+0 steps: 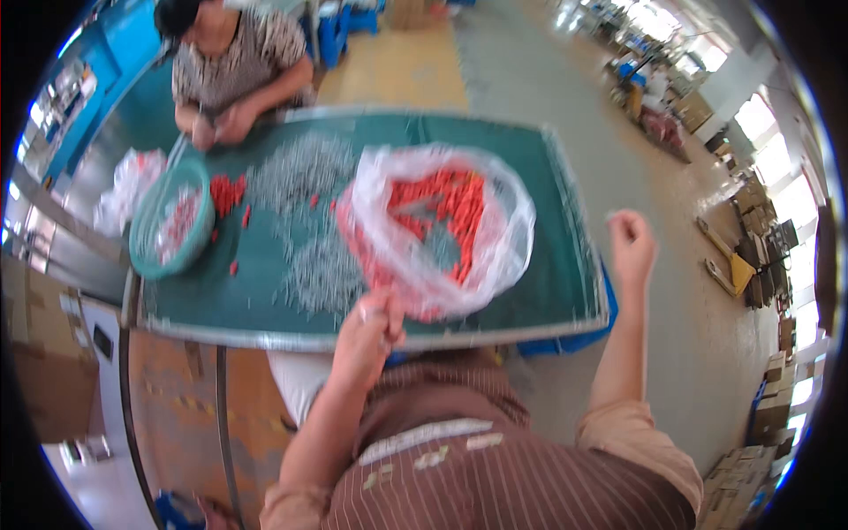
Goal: Assembling small red plastic caps onto silver metal components.
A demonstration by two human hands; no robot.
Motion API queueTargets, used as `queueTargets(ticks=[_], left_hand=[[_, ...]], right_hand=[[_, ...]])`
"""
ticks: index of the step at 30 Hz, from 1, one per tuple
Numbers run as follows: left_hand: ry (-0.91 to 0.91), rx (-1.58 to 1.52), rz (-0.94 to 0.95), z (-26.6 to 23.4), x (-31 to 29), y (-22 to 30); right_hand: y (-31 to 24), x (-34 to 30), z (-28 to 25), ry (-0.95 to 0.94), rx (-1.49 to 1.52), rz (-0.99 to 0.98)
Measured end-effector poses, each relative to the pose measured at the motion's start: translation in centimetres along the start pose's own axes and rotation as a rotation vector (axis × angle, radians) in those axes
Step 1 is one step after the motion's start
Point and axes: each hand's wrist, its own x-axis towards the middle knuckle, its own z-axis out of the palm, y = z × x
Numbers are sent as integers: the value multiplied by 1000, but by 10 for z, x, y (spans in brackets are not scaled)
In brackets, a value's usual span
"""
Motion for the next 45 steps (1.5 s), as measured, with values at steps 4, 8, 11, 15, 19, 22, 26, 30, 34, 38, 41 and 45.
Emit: queueTargets(ticks=[4, 8, 11, 15, 19, 22, 26, 30, 34, 38, 41, 45], left_hand=[[20, 54, -1, 8, 8, 5], [86, 45, -7, 23, 5, 6], [80, 71, 8, 20, -1, 3], [41, 154, 82, 16, -8, -1], [121, 139, 126, 20, -11, -1], [153, 189, 97, 10, -12, -1], [176, 226, 124, -7, -15, 7], [232, 496, 205, -9, -13, 23], [104, 767, 150, 4, -18, 42], [104, 1137, 398, 10, -21, 37], [53, 1151, 486, 4, -15, 23], [94, 668, -5, -3, -13, 30]], right_hand=[[7, -2, -14, -21, -106, -10], [-53, -42, 22, -291, 293, -12], [-109, -88, 48, -648, 438, -24], [-155, -135, 88, -950, 670, 37], [-159, -154, 114, -1100, 1001, 284], [-157, -154, 121, -1048, 1028, 278], [-165, -139, 114, -1091, 977, 348], [-166, -126, 112, -1142, 954, 312], [-171, -117, 108, -1192, 756, 164], [-178, -113, 102, -1232, 645, 107], [-182, -110, 100, -1254, 593, 54], [-177, -106, 99, -1254, 654, 122]])
